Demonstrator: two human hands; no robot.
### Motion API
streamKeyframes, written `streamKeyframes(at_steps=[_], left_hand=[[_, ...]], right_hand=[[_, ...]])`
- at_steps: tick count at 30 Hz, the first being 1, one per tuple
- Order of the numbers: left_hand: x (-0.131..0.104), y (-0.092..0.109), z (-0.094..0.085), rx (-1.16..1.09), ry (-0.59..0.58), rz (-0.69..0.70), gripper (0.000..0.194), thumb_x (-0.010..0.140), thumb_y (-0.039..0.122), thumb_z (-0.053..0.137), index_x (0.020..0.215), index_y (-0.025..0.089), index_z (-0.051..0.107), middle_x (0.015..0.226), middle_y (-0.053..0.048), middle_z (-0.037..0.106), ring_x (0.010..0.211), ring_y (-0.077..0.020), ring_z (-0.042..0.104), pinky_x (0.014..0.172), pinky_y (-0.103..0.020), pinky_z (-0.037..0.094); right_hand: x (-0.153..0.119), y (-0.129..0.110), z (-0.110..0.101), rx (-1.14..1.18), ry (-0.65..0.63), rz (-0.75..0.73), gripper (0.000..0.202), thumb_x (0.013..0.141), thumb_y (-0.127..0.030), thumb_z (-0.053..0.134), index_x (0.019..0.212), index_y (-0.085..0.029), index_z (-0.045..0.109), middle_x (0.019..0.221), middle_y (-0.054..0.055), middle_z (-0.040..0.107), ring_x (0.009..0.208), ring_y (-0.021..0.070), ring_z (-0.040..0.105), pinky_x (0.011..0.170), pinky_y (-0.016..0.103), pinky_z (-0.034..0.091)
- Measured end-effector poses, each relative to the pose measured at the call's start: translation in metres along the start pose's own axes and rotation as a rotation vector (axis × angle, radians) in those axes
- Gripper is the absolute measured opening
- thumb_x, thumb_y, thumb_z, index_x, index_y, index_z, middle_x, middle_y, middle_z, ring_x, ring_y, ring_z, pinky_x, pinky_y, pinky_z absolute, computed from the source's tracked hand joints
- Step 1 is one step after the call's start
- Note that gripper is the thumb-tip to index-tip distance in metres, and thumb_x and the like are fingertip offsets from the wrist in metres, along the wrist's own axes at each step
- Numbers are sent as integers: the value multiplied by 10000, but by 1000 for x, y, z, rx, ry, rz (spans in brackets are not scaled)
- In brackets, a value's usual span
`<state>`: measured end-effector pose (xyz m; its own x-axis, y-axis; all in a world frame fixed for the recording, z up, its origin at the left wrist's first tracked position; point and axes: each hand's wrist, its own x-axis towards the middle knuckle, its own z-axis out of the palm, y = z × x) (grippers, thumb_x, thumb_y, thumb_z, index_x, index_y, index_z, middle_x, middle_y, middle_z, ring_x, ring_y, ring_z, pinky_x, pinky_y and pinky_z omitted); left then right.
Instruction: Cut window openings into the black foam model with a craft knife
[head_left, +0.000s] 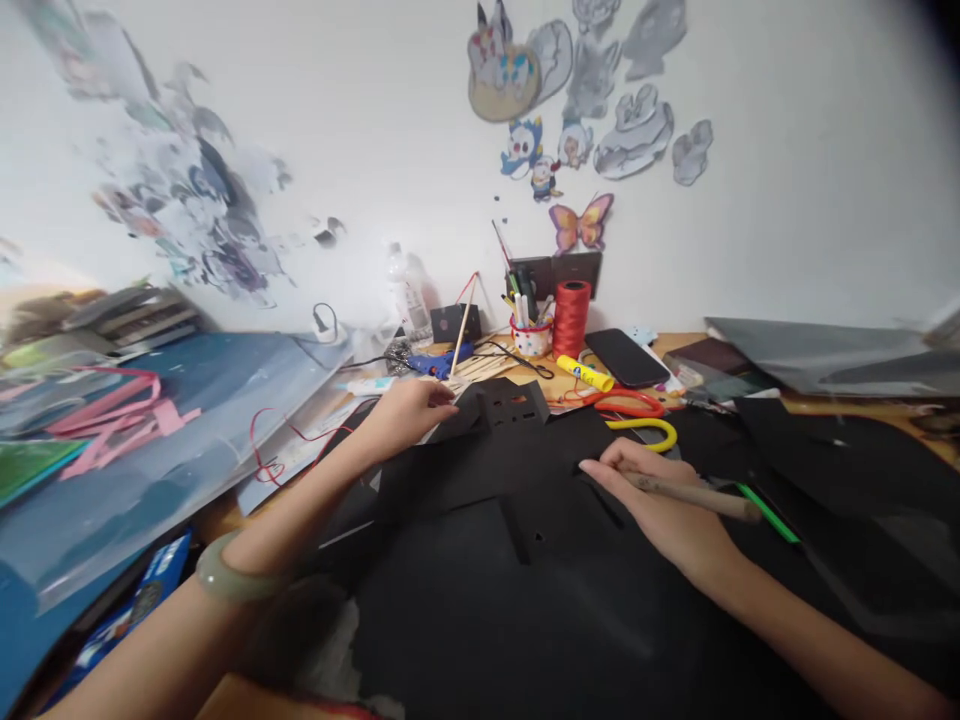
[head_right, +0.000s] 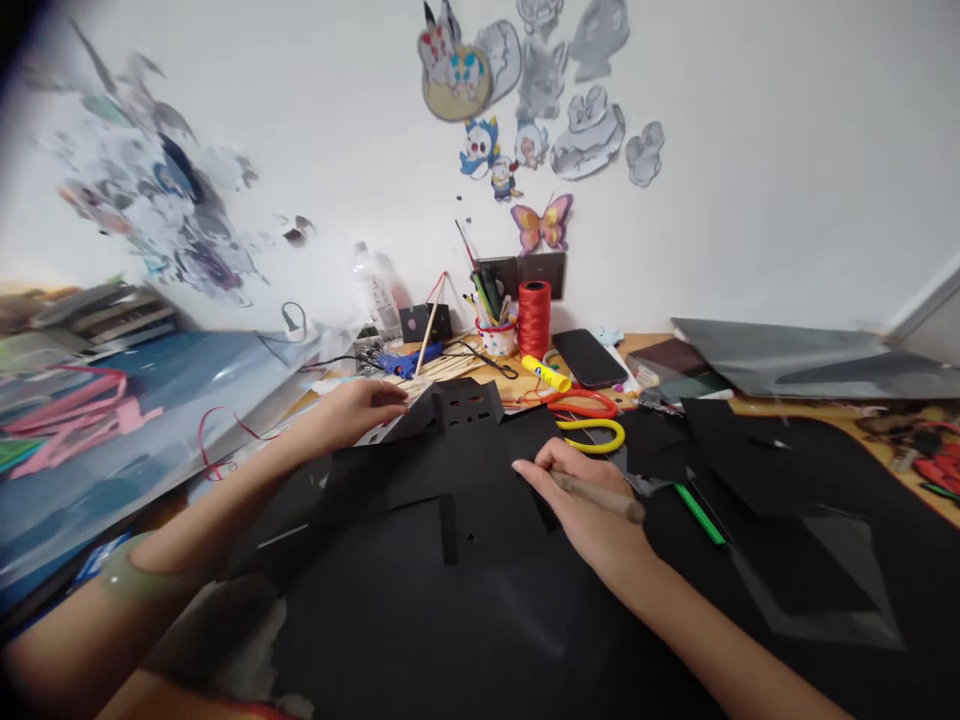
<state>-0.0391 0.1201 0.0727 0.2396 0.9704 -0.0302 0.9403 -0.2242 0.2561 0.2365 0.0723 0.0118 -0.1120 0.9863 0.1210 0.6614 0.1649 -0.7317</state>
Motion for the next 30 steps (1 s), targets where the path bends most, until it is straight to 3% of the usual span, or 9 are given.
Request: streamKeyframes(at_steps=[3, 5, 8, 13, 18, 22, 25, 27, 30], left_hand=[[2, -10, 7, -106, -159, 24, 287, 860, 318, 496, 1076, 131, 518, 1069, -68, 538, 918, -193, 551, 780, -370, 479], [2, -11, 14, -164, -225, 33, 301, 858, 316, 501, 1096, 132, 504, 1094, -72, 521, 934, -200, 542, 779, -380, 479], [6, -12, 23, -248, -272, 23, 301, 860, 316, 498, 1100, 134, 502, 1097, -73, 521, 941, -203, 541, 788, -384, 475], [16, -15, 34, -414, -322, -26, 306, 860, 314, 498, 1107, 133, 496, 1097, -76, 520, 940, -201, 541, 787, -386, 476], [12, -6, 32, -617, -372, -113, 307, 858, 319, 500, 1100, 131, 502, 1095, -71, 521, 941, -207, 541, 785, -384, 477], [-8, 11, 33, -820, -314, -212, 303, 860, 312, 499, 1105, 135, 497, 1095, -77, 521, 937, -198, 543, 784, -384, 477], [-32, 30, 41, -966, -184, -296, 302, 867, 318, 486, 1106, 134, 491, 1080, -79, 526, 917, -185, 549, 774, -376, 480], [-53, 43, 48, -1047, -114, -352, 317, 886, 362, 425, 1109, 140, 464, 1035, -72, 550, 856, -151, 573, 725, -296, 488], [-86, 57, 56, -1127, -207, -419, 388, 817, 473, 476, 1058, 169, 467, 839, -31, 615, 662, -121, 606, 531, -197, 468]], right_hand=[[-1, -2, -6, -265, -59, -39, 293, 728, -533, 496, 681, -248, 547, 562, -29, 557, 575, 159, 537, 517, 246, 301], [-3, -3, -7, -287, -76, -78, 289, 758, -523, 453, 717, -261, 566, 560, -18, 573, 564, 170, 549, 501, 247, 296], [-5, -3, -4, -116, -96, -121, 322, 813, -481, 377, 711, -245, 571, 525, -11, 548, 502, 146, 521, 481, 240, 307], [0, 6, 3, 120, -134, -160, 170, 687, -372, 582, 671, -209, 538, 509, -44, 482, 455, 94, 430, 468, 219, 334], [14, 16, 0, 284, -17, -63, 211, 674, -365, 583, 767, -193, 503, 639, -17, 526, 513, 100, 485, 428, 211, 420], [18, 14, -11, 423, 111, 10, 294, 716, -456, 542, 820, -190, 475, 708, 13, 563, 633, 146, 573, 470, 243, 489], [18, 10, -16, 502, 171, 25, 329, 736, -488, 521, 862, -191, 454, 831, 55, 607, 750, 179, 613, 529, 260, 513], [18, 8, -17, 533, 192, 25, 339, 746, -498, 509, 875, -190, 449, 901, 84, 619, 779, 189, 621, 548, 267, 516], [17, 9, -16, 556, 206, 21, 335, 759, -496, 499, 893, -191, 460, 923, 93, 621, 772, 181, 619, 565, 267, 510]])
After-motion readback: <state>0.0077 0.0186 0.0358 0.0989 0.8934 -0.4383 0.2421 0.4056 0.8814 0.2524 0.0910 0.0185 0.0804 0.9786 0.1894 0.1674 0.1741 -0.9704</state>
